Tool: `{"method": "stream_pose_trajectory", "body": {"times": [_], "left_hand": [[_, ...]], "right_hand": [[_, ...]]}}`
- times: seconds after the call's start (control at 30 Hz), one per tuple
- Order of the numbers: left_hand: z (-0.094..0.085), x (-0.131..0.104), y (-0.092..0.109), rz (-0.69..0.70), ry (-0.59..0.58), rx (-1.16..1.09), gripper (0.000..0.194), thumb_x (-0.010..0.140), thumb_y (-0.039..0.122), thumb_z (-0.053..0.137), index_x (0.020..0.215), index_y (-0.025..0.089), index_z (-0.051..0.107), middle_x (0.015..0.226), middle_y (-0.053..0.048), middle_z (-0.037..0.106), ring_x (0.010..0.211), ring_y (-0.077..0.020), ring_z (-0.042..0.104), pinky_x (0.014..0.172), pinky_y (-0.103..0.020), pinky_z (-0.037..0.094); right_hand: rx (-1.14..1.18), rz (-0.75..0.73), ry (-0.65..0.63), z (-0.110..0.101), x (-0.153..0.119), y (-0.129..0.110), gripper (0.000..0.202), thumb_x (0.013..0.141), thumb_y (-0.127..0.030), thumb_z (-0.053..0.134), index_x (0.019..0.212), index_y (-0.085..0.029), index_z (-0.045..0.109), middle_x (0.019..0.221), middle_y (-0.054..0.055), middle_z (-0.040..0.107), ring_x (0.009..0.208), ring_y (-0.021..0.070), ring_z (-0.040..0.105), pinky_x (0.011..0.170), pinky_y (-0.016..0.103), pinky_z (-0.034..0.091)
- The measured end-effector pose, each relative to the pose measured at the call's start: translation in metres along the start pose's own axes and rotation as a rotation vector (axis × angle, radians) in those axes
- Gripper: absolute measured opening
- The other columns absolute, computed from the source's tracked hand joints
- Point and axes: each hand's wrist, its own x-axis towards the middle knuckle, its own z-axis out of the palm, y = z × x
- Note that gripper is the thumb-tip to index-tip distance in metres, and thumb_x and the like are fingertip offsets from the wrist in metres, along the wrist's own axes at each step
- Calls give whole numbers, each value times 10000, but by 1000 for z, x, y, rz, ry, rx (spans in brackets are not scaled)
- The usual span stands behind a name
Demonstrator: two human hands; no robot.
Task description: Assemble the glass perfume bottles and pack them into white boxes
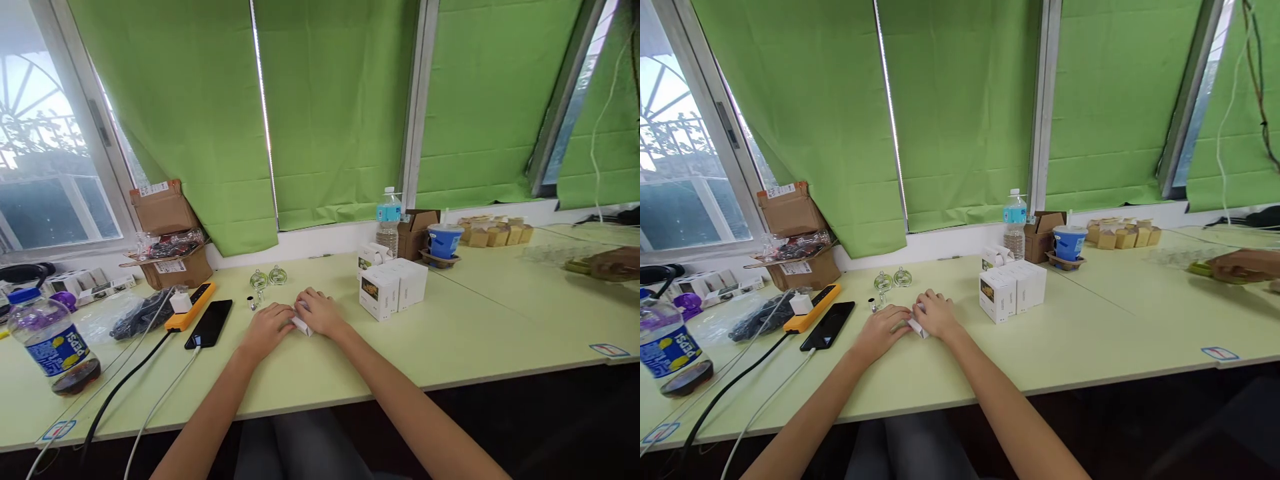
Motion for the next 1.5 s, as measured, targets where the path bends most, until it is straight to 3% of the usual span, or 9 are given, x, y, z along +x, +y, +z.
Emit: {"method": "stream_pose_trajectory", "body": {"times": [0.17, 0.53, 0.9, 1.17, 1.5], "left_hand": [[1, -1, -1, -16, 16, 89, 130, 925, 305, 611, 1022, 253, 680, 1141, -41, 704, 1036, -212, 654, 869, -365, 533], [-2, 0, 3, -50, -2, 71, 147, 950, 324, 568, 967, 267, 703, 1151, -38, 706, 1006, -218, 661, 827, -356, 514], [-3, 1, 3, -128, 1, -130, 99, 898, 332, 641, 961, 257, 642, 1075, -38, 663, 1041, -217, 612, 865, -343, 499], [-6, -4, 1, -318, -57, -404, 390, 770, 424, 761, 1103, 256, 645, 1028, -25, 668, 919, -205, 598, 703, -281, 472], [-6, -4, 2, -425, -57, -790, 336, 744, 431, 766, 923, 185, 622, 832, 14, 599, 719, -121, 500, 643, -233, 401]], "right_hand": [[-38, 78, 19, 2, 3, -4, 344, 992, -445, 345, 1051, -260, 630, 1183, 52, 615, 1068, 258, 559, 905, 429, 359], [-5, 71, 19, 3, 2, -2, 387, 1006, -501, 323, 1056, -274, 633, 1194, 53, 603, 1093, 253, 549, 915, 415, 364], [-9, -13, -6, -2, -3, -1, 378, 1009, -471, 335, 1073, -264, 646, 1193, 60, 614, 1086, 251, 553, 934, 410, 370], [21, -170, -29, -5, -11, -3, 378, 1026, -450, 334, 1095, -254, 650, 1165, 45, 632, 1062, 216, 562, 957, 369, 367], [-56, -167, -54, -4, -17, -16, 422, 1033, -479, 286, 1147, -270, 634, 1193, 69, 611, 1101, 249, 521, 947, 406, 367]]}}
